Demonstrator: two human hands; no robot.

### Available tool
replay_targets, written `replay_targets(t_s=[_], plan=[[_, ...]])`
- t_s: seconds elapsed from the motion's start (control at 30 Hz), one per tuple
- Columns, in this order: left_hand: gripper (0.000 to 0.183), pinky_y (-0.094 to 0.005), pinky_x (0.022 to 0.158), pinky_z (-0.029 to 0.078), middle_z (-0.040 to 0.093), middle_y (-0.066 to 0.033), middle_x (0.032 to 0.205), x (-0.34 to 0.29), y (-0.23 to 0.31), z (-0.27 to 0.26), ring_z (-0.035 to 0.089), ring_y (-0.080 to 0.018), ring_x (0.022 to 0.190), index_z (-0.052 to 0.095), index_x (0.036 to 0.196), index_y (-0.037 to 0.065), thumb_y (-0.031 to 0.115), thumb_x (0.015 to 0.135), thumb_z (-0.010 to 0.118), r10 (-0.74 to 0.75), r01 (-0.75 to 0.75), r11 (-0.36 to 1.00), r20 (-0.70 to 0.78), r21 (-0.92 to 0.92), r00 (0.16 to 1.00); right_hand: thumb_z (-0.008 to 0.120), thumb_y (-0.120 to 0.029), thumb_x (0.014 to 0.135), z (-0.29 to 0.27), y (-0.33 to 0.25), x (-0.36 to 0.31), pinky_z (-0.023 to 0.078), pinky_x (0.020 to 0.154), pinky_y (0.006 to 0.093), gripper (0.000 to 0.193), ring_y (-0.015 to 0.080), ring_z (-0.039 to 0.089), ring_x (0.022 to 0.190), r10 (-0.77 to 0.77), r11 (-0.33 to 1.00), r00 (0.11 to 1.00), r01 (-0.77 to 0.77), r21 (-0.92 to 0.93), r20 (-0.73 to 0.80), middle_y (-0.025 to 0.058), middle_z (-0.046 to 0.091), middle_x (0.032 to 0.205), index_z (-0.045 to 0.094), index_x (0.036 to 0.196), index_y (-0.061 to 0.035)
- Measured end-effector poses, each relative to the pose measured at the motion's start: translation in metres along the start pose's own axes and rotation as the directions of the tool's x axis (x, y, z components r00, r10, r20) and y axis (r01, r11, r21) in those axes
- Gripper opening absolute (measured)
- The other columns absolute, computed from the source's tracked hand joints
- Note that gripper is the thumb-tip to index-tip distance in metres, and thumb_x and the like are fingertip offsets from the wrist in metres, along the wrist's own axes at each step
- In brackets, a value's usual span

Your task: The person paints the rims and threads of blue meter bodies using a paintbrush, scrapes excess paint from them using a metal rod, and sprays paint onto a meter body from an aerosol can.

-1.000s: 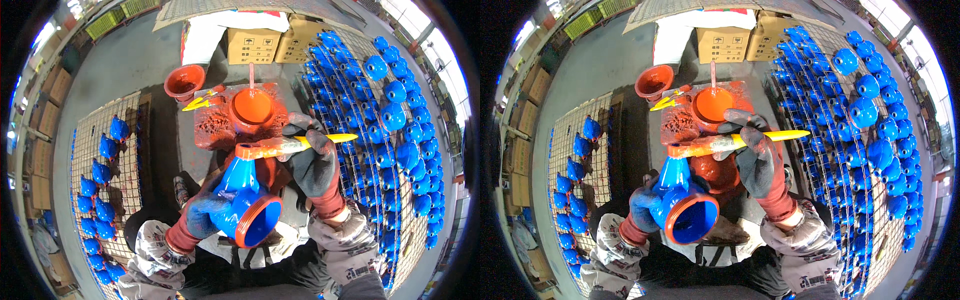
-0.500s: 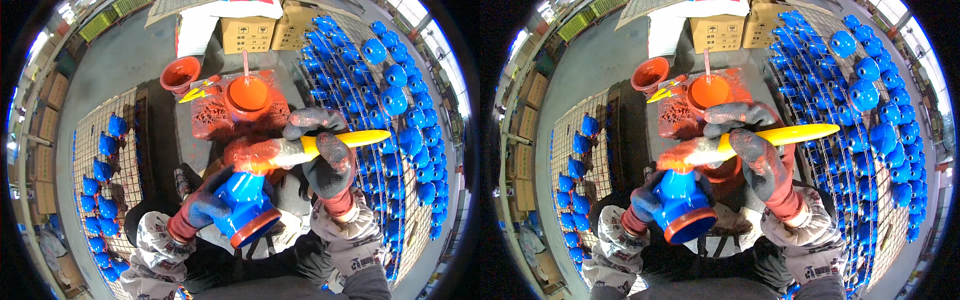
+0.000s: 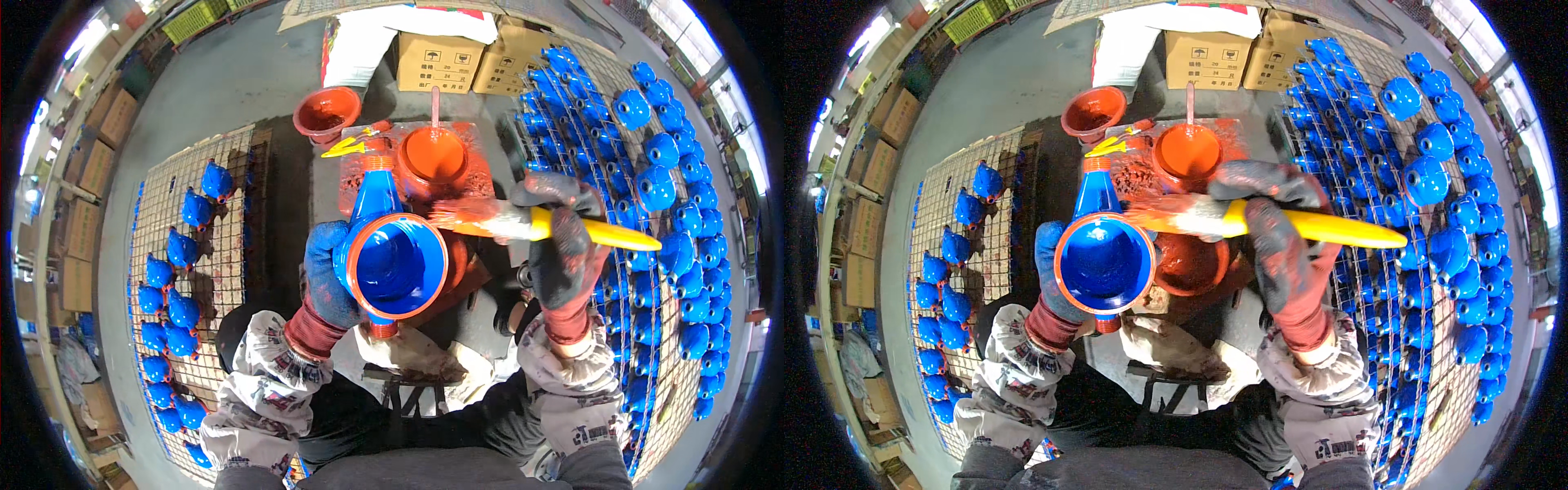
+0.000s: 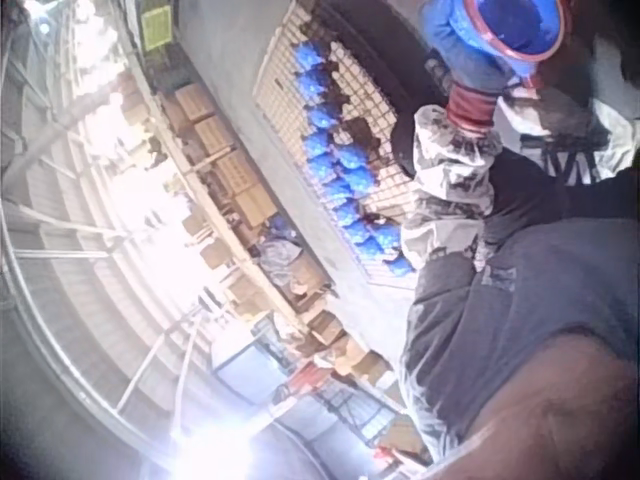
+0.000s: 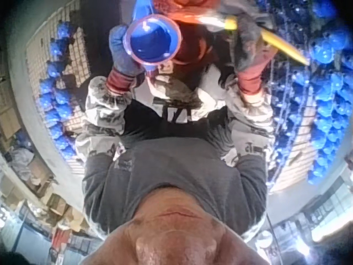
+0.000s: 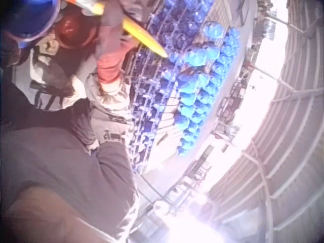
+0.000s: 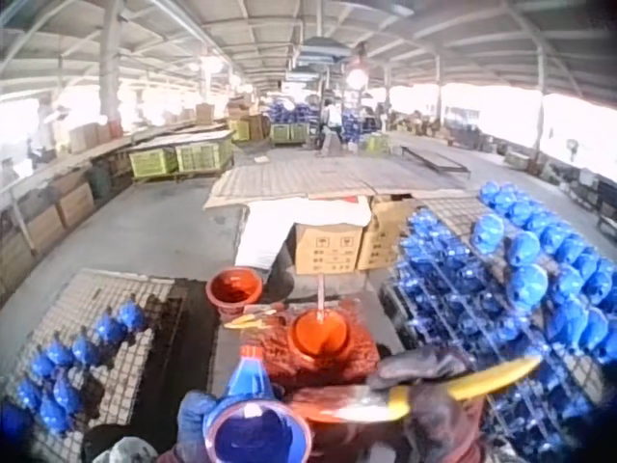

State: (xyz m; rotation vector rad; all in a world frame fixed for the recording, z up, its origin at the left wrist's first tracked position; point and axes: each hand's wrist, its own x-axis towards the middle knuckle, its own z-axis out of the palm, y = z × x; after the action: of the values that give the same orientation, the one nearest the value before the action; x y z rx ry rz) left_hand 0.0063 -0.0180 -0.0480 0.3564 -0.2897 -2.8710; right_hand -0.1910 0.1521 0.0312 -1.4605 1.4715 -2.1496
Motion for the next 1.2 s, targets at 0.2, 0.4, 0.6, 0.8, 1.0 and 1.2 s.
replay_targets(t_s=[0.2, 0.4, 0.6, 0.8, 1.0, 1.2], plan=[[0.057, -0.0514, 0.103, 0.048, 0.065, -0.0186, 0.124, 0.001, -0.003, 0.008, 0.064, -0.0338, 0.111, 0.056, 0.131, 0.000, 0.039, 0.089, 0.049, 0.027, -0.022, 0.998, 0.078, -0.067, 0.997, 0.060, -0.003, 0.090, 0.021, 0.004, 0.000, 0.054, 0.084, 0.0364, 0.027, 0.0259, 0.066, 0.098, 0.032, 0.990, 0.999, -0.036, 0.136, 0.031, 0.0203, 0.064, 0.111, 0.052, 0.116, 0.0019], [0.057, -0.0504, 0.101, 0.049, 0.065, -0.0177, 0.124, 0.004, 0.008, 0.007, 0.065, -0.0332, 0.110, 0.057, 0.129, 0.000, 0.040, 0.089, 0.051, 0.092, -0.076, 0.990, 0.139, -0.117, 0.986, 0.057, 0.006, 0.092, 0.029, 0.005, -0.011, 0.059, 0.061, 0.0314, 0.014, 0.0233, 0.069, 0.086, 0.105, 0.967, 0.987, -0.072, 0.246, -0.125, 0.0241, 0.065, 0.104, 0.052, 0.104, -0.0002], [0.064, -0.0535, 0.106, 0.044, 0.060, -0.0174, 0.132, 0.011, 0.021, 0.000, 0.060, -0.0361, 0.118, 0.053, 0.135, 0.005, 0.053, 0.092, 0.049, 0.238, -0.214, 0.967, 0.189, -0.137, 0.953, 0.057, 0.004, 0.093, 0.041, -0.002, -0.020, 0.058, 0.057, 0.0284, 0.010, 0.0195, 0.068, 0.075, 0.070, 0.973, 0.992, -0.046, 0.226, -0.101, 0.0224, 0.066, 0.099, 0.051, 0.099, -0.0003], [0.063, -0.0587, 0.099, 0.048, 0.059, -0.0167, 0.134, 0.019, 0.027, 0.025, 0.060, -0.0347, 0.119, 0.050, 0.139, 0.008, 0.054, 0.095, 0.046, 0.416, -0.418, 0.905, 0.038, 0.073, 0.908, 0.061, -0.014, 0.096, 0.065, -0.019, -0.015, 0.054, 0.058, 0.0305, 0.021, 0.0192, 0.064, 0.067, 0.207, 0.940, 0.976, -0.178, 0.291, -0.072, 0.0187, 0.065, 0.097, 0.053, 0.107, 0.0013], [0.064, -0.0470, 0.095, 0.056, 0.054, -0.0202, 0.137, 0.012, 0.043, 0.037, 0.063, -0.0331, 0.114, 0.040, 0.144, 0.006, 0.046, 0.096, 0.056, 0.393, -0.417, 0.907, 0.234, 0.061, 0.889, 0.053, -0.019, 0.102, 0.075, -0.023, -0.004, 0.055, 0.067, 0.0286, 0.025, 0.0219, 0.068, 0.079, 0.122, 0.983, 0.974, -0.145, -0.113, -0.190, 0.0152, 0.065, 0.113, 0.059, 0.114, 0.0030], [0.060, -0.0462, 0.097, 0.056, 0.054, -0.0220, 0.136, 0.011, 0.053, 0.027, 0.064, -0.0330, 0.112, 0.040, 0.142, 0.003, 0.039, 0.096, 0.057, 0.322, -0.296, 0.947, 0.383, -0.126, 0.866, 0.058, -0.015, 0.093, 0.100, -0.034, -0.017, 0.051, 0.084, 0.0351, 0.025, 0.0236, 0.063, 0.097, -0.134, 0.916, 0.981, 0.176, -0.360, 0.139, 0.0158, 0.063, 0.110, 0.061, 0.109, 0.0044]])
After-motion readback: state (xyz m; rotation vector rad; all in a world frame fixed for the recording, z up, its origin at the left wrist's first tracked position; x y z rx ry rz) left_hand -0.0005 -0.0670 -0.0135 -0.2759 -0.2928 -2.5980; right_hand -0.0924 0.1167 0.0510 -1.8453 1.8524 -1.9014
